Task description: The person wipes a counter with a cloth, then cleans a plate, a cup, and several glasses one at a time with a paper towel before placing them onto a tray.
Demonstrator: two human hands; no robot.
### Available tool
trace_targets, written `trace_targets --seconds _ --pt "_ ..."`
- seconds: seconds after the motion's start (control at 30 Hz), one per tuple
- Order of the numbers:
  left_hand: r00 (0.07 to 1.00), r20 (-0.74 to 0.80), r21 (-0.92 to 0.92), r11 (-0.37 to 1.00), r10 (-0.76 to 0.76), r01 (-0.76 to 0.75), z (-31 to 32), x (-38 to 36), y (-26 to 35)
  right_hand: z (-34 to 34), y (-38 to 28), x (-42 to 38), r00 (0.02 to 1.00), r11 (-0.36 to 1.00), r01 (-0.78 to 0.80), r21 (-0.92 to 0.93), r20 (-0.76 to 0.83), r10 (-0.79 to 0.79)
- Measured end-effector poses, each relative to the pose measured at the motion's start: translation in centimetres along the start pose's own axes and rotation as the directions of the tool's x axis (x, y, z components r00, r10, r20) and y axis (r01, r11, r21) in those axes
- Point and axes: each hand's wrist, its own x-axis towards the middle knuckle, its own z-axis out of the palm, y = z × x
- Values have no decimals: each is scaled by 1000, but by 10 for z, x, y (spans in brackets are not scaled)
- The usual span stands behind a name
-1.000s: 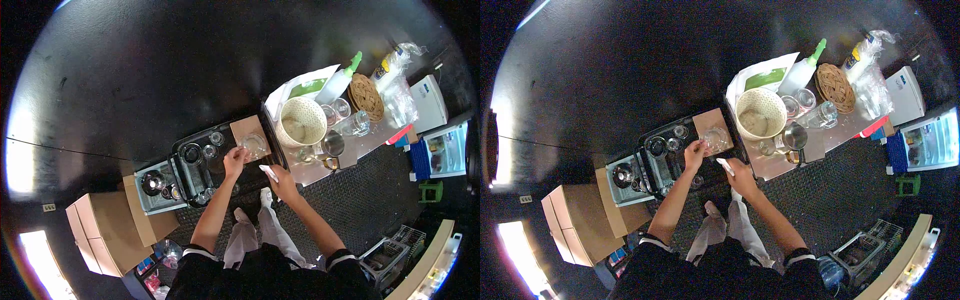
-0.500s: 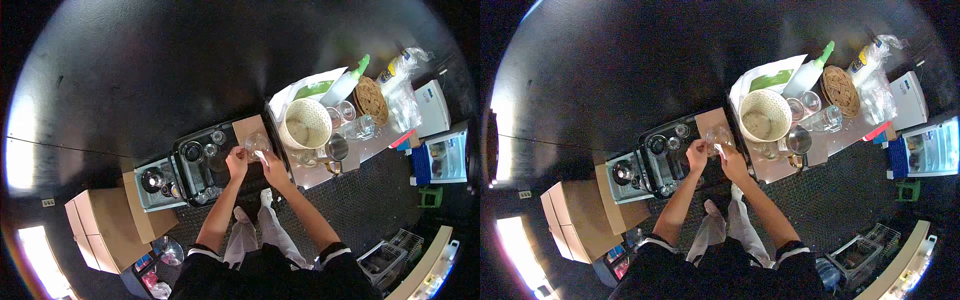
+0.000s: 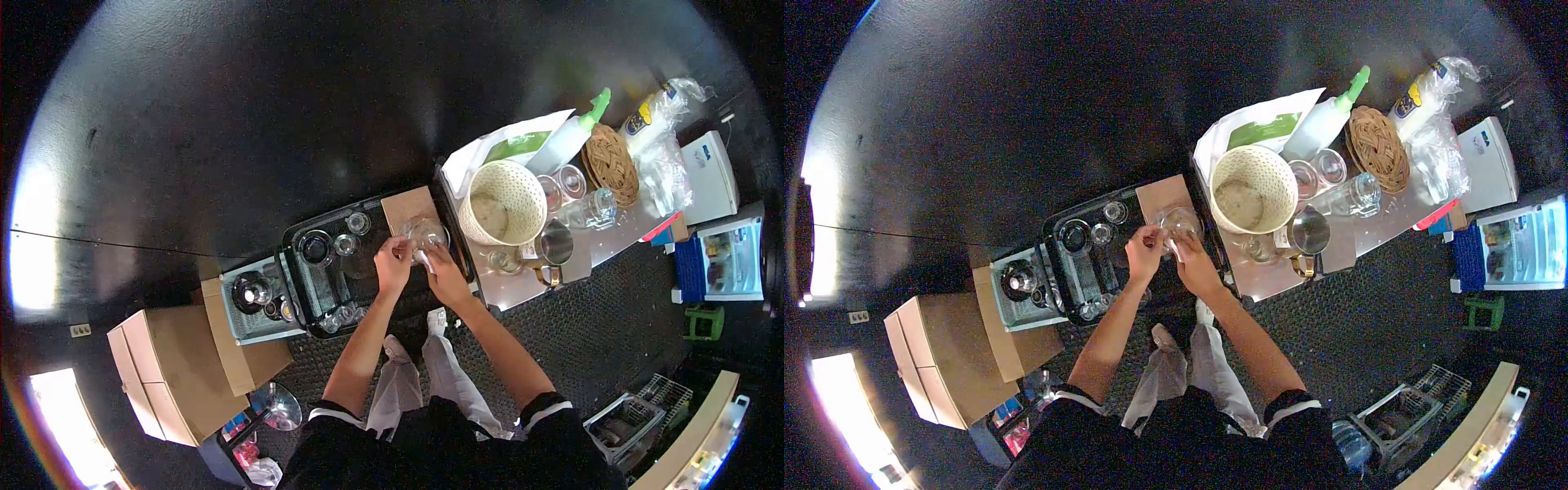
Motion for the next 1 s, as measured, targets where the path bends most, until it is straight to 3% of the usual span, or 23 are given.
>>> trace_targets --seconds 0.23,0.3,0.4,0.73,0.93,1.0 --pt "1000 -2 73 997 -30 30 5 4 -8 2 4 5 999 998 -18 63 35 16" --pt "1000 -13 74 997 -27 28 4 3 -6 4 5 4 987 999 -29 42 -158 35" --pt "999 -32 101 995 -8 11 2 3 -8 12 8 5 977 999 -49 14 -206 50" --pt "998 -52 87 996 -30 35 -7 11 -20 20 9 28 975 991 -101 92 -187 117" --pt "999 -46 65 998 -4 7 -6 12 -21 14 7 30 983 999 -41 -8 -180 39" --pt "999 -50 70 998 3 1 -14 11 -15 9 -4 32 979 980 -51 -194 -205 10"
